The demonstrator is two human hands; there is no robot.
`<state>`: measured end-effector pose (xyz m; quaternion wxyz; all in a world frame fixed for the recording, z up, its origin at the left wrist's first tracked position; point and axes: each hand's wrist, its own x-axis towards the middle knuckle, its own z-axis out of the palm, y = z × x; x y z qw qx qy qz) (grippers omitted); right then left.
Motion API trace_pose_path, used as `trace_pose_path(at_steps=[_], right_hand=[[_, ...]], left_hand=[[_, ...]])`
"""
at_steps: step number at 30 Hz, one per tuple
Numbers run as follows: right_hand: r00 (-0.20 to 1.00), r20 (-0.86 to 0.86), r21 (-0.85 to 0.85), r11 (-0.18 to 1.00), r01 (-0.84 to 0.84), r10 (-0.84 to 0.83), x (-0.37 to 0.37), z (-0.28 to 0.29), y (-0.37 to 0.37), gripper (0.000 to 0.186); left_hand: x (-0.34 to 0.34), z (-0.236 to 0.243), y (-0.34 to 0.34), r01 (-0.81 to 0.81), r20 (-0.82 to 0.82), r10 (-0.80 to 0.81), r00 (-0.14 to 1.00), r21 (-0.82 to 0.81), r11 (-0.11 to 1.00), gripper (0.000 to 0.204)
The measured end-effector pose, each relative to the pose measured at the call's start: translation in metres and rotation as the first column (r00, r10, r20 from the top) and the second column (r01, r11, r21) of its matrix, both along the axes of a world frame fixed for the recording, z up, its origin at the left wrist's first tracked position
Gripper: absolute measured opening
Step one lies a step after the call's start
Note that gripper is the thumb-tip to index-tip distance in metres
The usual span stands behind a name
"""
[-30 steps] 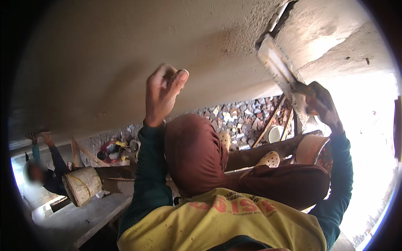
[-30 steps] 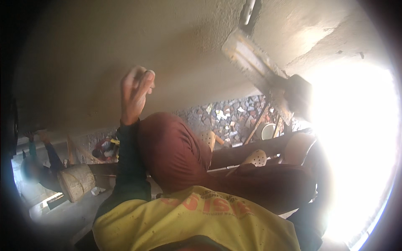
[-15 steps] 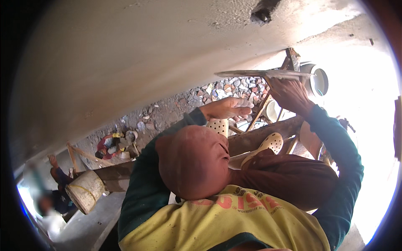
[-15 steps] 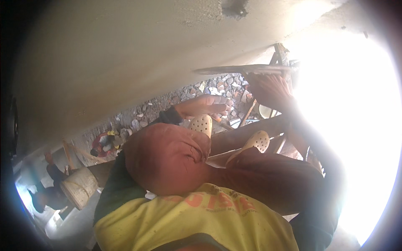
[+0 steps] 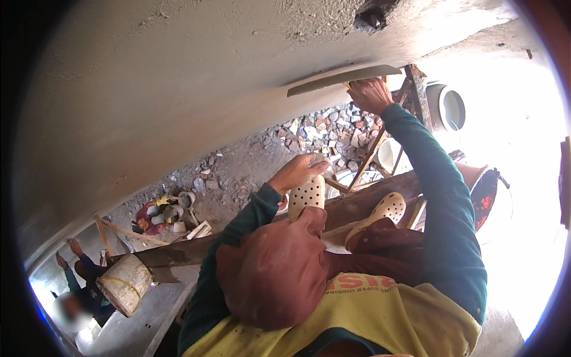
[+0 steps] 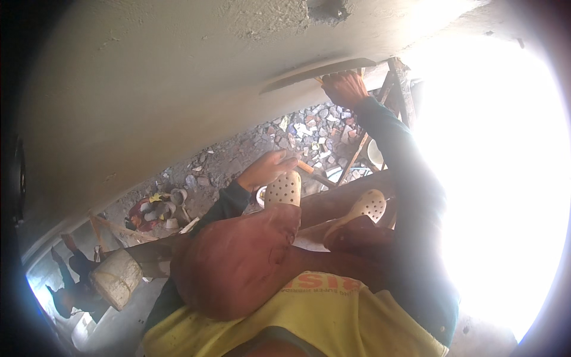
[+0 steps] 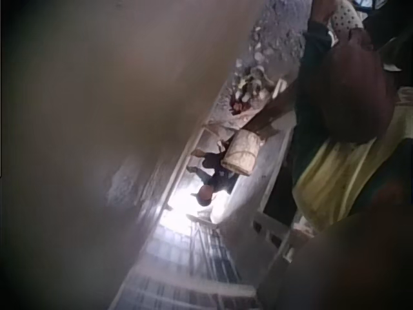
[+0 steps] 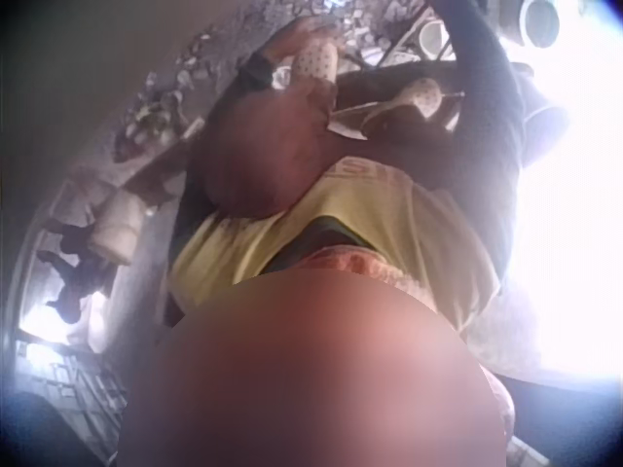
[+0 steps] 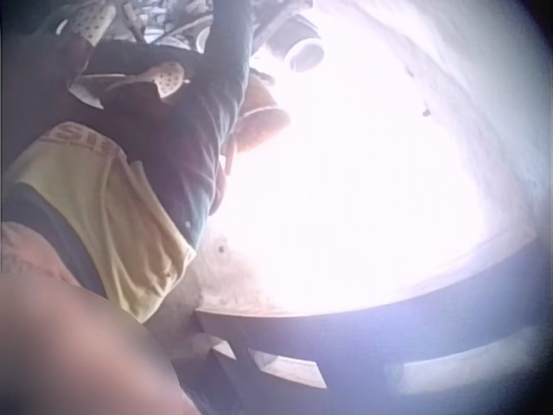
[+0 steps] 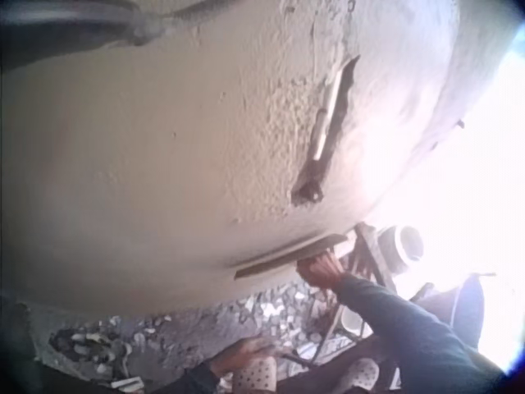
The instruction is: The person applies wet cement to a wall using a trowel and a hawk, smoothing the surface in repeated strokes. A second worker is visible nearby, also applying plaster to the same wall.
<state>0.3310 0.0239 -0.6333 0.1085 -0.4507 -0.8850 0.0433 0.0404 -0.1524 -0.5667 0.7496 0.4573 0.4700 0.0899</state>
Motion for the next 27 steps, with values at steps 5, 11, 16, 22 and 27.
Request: trace_pose_path(at_steps=[5,11,16,22,27], right_hand=[[0.997,0.017,0.166,0.983,-0.080,0.078,-0.005,0.034,0.015,0.016],[0.998,0.020,0.429,0.901,-0.062,0.059,0.011,0.139,0.016,0.020],[0.970,-0.242,0.094,0.994,0.049,-0.025,0.050,0.224,-0.002,0.025],[0.469,-0.787,-0.406,0.909,0.094,-0.400,0.068,0.204,-0.052,0.020],[-0.052,-0.726,-0.687,0.725,0.040,-0.685,0.047,0.080,-0.061,0.025]], left_hand=[[-0.009,-0.003,-0.013,-0.123,0.025,0.124,0.992,-0.025,0.992,0.050],[-0.002,-0.005,-0.004,-0.117,0.026,0.117,0.993,-0.001,0.993,0.046],[-0.003,0.004,0.004,-0.068,0.025,0.066,0.998,0.088,0.994,0.047],[-0.041,0.021,0.020,0.052,-0.075,-0.045,0.996,0.092,0.994,0.046],[-0.068,0.039,0.052,0.117,-0.291,-0.079,0.953,0.115,0.986,0.045]])
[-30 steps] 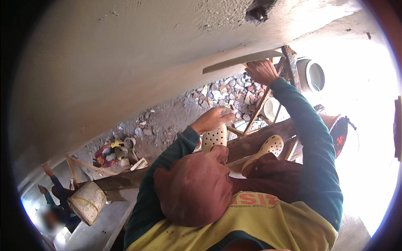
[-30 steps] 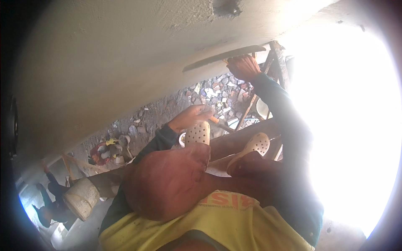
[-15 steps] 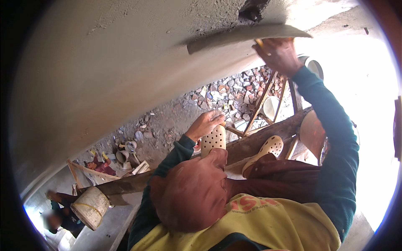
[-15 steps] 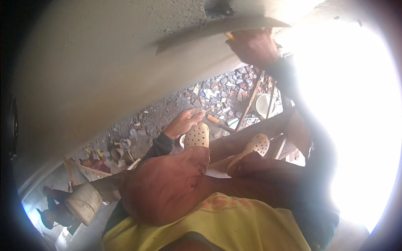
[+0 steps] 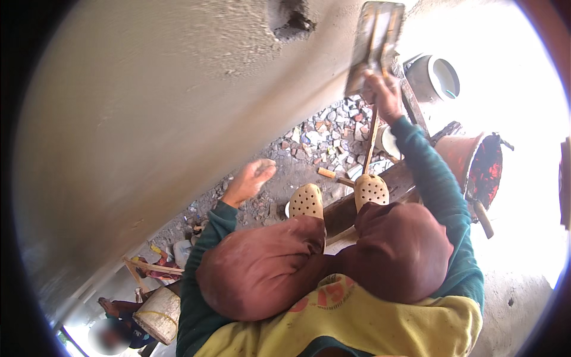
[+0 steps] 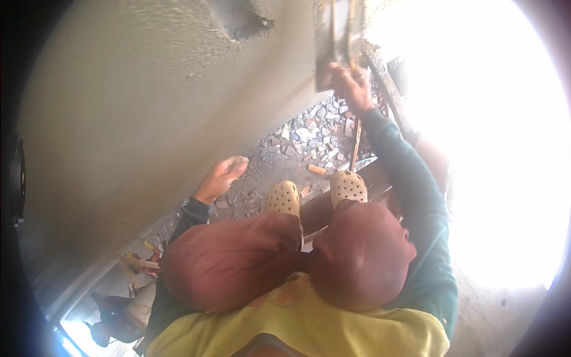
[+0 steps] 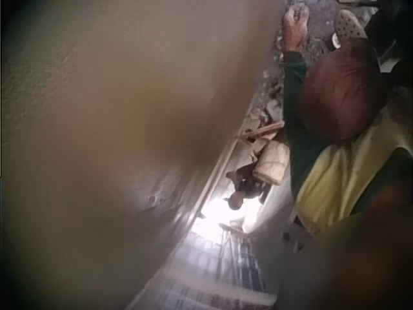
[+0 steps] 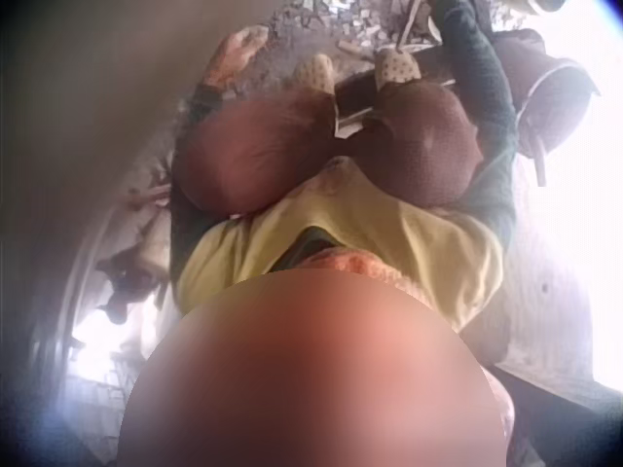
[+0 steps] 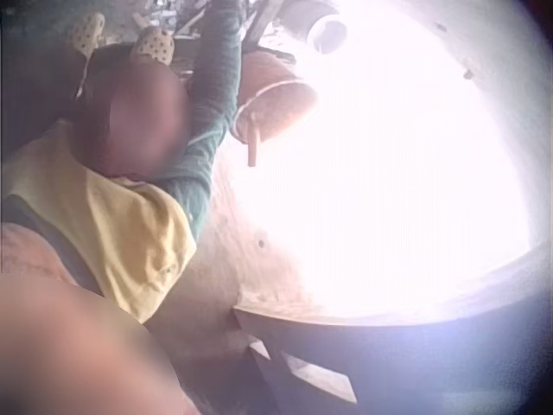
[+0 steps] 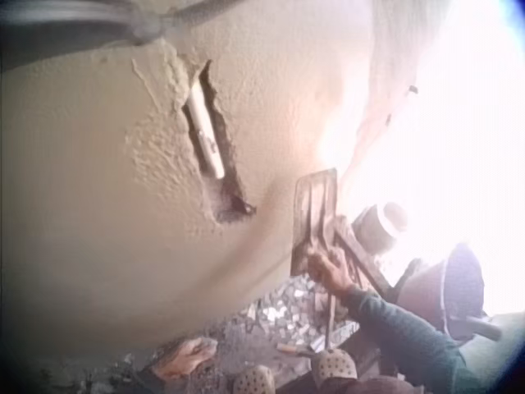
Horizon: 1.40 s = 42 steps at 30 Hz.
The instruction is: The person applies wet cement to a wall using a trowel and a hawk, smoothing the surface in repeated strokes. A second worker is visible nearby, also applying plaster to the same wall.
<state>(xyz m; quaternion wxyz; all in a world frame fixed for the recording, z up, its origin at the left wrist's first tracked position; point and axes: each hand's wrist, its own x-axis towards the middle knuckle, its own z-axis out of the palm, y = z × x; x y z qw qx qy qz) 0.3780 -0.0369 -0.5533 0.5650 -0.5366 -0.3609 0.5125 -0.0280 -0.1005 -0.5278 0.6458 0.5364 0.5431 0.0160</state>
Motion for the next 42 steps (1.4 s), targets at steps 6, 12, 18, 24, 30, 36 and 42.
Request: trace_pose_path(at_steps=[6,12,18,24,30,36,42], right_hand=[[0.959,-0.281,-0.055,0.997,-0.052,0.035,-0.052,-0.101,0.019,0.016],[0.986,-0.147,0.151,0.987,-0.053,0.076,-0.070,-0.111,0.058,0.033],[0.899,0.080,0.113,0.900,0.420,-0.430,-0.070,-0.148,0.090,0.036],[0.809,0.266,0.193,0.851,0.488,-0.524,0.097,-0.116,0.106,0.031],[0.935,0.134,0.322,0.906,0.273,-0.329,0.139,-0.047,0.062,0.034],[0.381,0.919,0.294,0.824,-0.485,-0.104,-0.001,-0.113,0.031,0.031],[0.085,0.996,0.046,0.797,-0.602,0.007,-0.032,-0.156,0.068,0.034]], left_hand=[[0.009,0.018,-0.002,0.000,-0.167,0.027,0.986,0.156,0.988,0.044],[-0.028,0.061,-0.061,-0.073,-0.296,0.066,0.953,-0.014,0.997,0.048],[-0.068,0.067,-0.117,-0.421,-0.402,0.349,0.846,-0.104,0.901,0.046],[-0.093,0.058,-0.134,-0.383,-0.463,0.277,0.842,-0.153,0.911,0.053],[-0.068,0.048,-0.065,-0.217,-0.319,0.250,0.914,0.137,0.967,0.040],[-0.016,0.089,0.001,0.208,-0.372,0.027,0.928,0.576,0.790,0.032],[-0.017,0.112,0.004,0.235,-0.356,-0.035,0.934,0.537,0.810,0.031]])
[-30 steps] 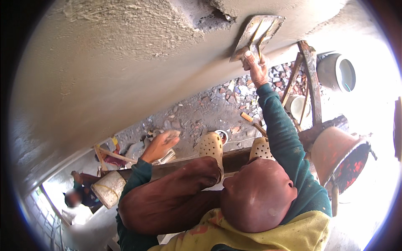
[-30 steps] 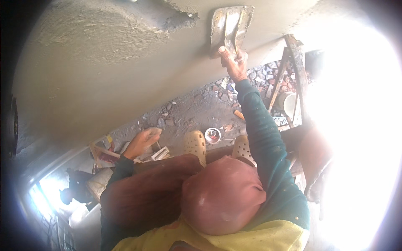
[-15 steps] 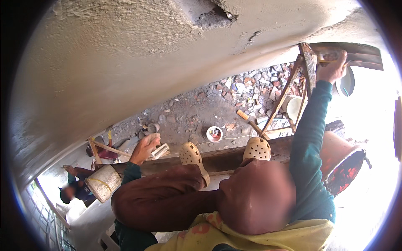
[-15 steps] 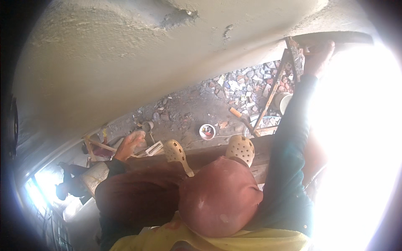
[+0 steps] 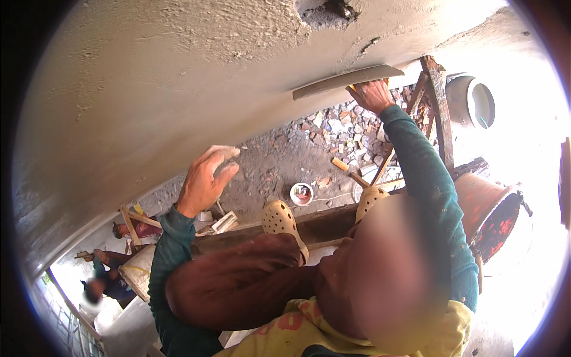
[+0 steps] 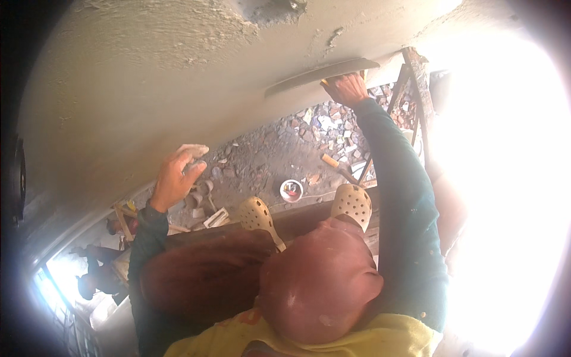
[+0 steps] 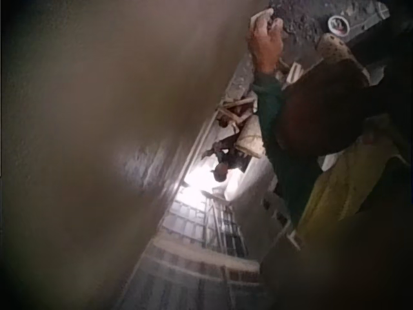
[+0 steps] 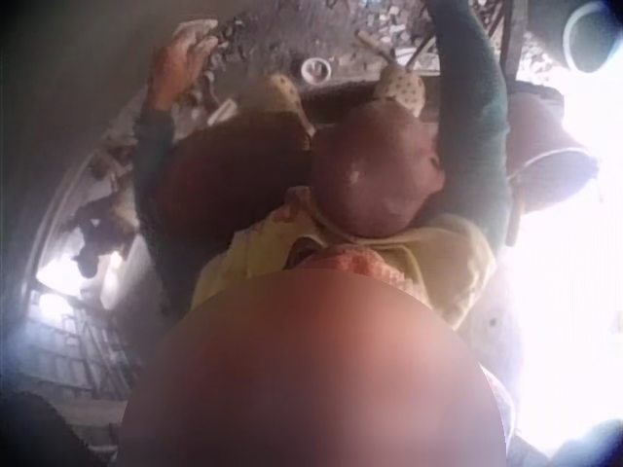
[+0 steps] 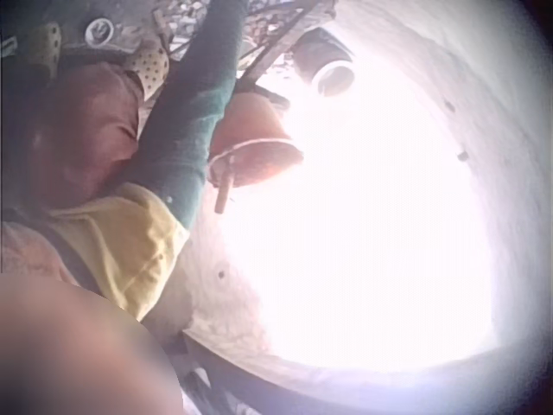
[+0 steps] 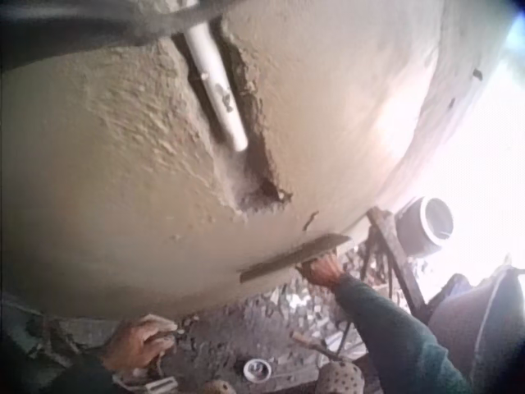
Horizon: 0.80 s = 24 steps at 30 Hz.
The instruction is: The person applies wet cement to a wall using a trowel and a hawk, smoothing the surface in repeated strokes. A second worker is visible nearby, also applying plaster to the same wall.
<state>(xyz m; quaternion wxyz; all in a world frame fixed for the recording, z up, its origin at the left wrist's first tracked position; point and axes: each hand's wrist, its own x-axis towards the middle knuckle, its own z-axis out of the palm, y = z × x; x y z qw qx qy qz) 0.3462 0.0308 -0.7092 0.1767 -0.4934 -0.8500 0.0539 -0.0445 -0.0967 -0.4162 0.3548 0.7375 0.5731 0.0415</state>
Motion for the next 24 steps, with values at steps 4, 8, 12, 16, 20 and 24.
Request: trace_pose_path(at_steps=[4,8,12,16,20,24], right_hand=[[0.995,0.097,-0.130,0.990,0.052,-0.039,0.004,0.019,0.014,0.036],[0.996,0.034,-0.229,0.970,0.086,-0.081,0.037,0.072,0.019,0.029],[0.894,0.446,0.173,0.984,-0.038,-0.044,0.085,0.160,0.031,0.016],[0.920,0.347,0.196,0.973,0.119,-0.182,0.125,0.272,0.042,0.031],[0.819,-0.095,0.030,0.821,0.570,-0.565,0.185,0.364,0.045,0.030],[0.721,-0.542,-0.078,0.880,0.468,-0.432,0.224,0.384,0.018,0.030]], left_hand=[[-0.011,-0.009,-0.012,-0.018,0.002,0.018,1.000,-0.071,0.997,0.032],[-0.021,-0.021,-0.020,0.037,0.032,-0.035,0.999,-0.050,0.998,0.033],[-0.026,-0.030,-0.017,-0.036,0.109,0.046,0.993,-0.090,0.995,0.033],[-0.024,-0.032,-0.010,-0.021,0.120,0.029,0.992,-0.065,0.998,0.032],[-0.021,-0.031,-0.008,0.044,0.148,-0.040,0.988,-0.027,0.999,0.032],[-0.021,-0.031,-0.011,0.070,0.151,-0.068,0.986,-0.008,0.998,0.033]])
